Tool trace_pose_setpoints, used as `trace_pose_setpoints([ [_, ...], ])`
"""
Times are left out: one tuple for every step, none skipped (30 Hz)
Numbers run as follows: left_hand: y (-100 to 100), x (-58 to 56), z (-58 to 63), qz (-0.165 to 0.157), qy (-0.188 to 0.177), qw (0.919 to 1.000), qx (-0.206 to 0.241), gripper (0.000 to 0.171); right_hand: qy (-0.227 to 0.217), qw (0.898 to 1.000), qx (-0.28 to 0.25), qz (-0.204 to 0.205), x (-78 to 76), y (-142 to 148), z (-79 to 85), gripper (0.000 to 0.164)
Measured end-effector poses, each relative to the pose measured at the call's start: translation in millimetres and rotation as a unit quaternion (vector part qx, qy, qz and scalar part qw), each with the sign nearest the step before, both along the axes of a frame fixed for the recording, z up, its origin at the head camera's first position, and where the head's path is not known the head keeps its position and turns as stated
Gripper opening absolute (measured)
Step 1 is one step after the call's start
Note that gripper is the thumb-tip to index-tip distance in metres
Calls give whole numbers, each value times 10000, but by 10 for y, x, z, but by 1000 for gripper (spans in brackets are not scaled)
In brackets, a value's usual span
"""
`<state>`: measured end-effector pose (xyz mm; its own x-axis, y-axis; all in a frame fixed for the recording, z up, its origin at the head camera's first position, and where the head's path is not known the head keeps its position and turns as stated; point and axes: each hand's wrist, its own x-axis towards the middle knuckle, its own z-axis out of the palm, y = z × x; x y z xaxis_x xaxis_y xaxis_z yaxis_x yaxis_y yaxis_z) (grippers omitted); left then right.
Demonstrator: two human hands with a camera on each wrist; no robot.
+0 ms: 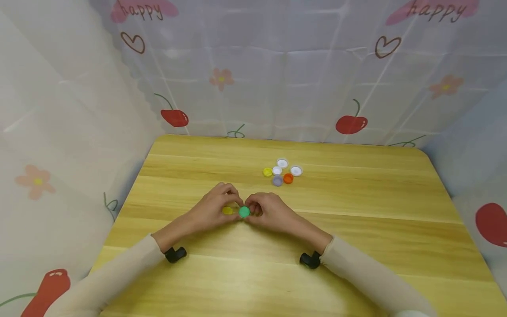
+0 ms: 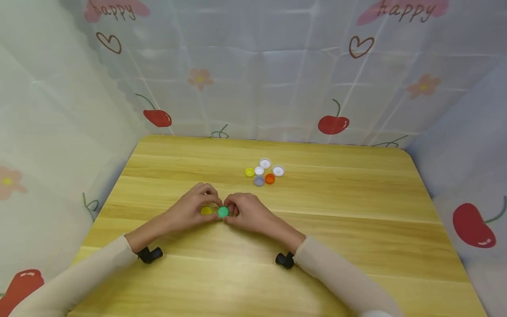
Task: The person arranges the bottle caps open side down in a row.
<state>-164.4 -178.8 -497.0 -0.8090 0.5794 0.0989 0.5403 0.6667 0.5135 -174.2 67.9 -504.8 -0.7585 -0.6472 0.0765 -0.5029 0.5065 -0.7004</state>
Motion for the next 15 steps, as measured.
trace_pose_setpoints([
  [-16, -6, -6, 17, -23, 10000, -37, 21, -21, 10000, 44, 12, -9, -29, -6, 17],
  [-27, -11, -10, 29, -29, 10000, -75, 21, -39, 10000, 81, 24, -21, -54, -15, 17],
  [-37, -13, -12, 35, -35, 9999, -119, 20, -62, 9999, 119, 28, -28, -76, -22, 17],
  [-42, -14, -13, 33, -60, 9999, -153, 20, -79, 9998, 158, 18, -34, -93, -30, 17],
  [-46, -15, -17, 26, -68, 9998, -189, 21, -85, 9998, 203, 3, -38, -107, -38, 18],
  [-48, -15, -18, 29, -87, 9997, -214, 21, -86, 9997, 243, -12, -42, -118, -43, 18],
  [-50, -16, -21, 42, -94, 9997, -239, 21, -91, 9996, 259, -26, -48, -127, -49, 19],
  [-52, -17, -24, 54, -101, 9996, -254, 21, -94, 9996, 271, -34, -52, -133, -52, 19],
  [-55, -17, -27, 65, -119, 9996, -263, 21, -105, 9996, 278, -42, -54, -138, -53, 19],
  [-57, -18, -31, 77, -133, 9995, -269, 21, -113, 9996, 275, -41, -57, -142, -55, 19],
  [-59, -19, -35, 85, -145, 9995, -276, 21, -128, 9996, 266, -34, -59, -145, -55, 19],
  [-61, -19, -38, 93, -154, 9994, -280, 21, -147, 9996, 252, -30, -60, -147, -54, 19],
  [-63, -20, -42, 100, -158, 9994, -286, 21, -168, 9996, 240, -30, -62, -150, -55, 19],
  [-64, -21, -46, 100, -164, 9994, -290, 21, -188, 9996, 230, -38, -62, -151, -55, 19],
  [-64, -22, -51, 100, -172, 9994, -300, 20, -212, 9995, 226, -50, -62, -152, -56, 19],
])
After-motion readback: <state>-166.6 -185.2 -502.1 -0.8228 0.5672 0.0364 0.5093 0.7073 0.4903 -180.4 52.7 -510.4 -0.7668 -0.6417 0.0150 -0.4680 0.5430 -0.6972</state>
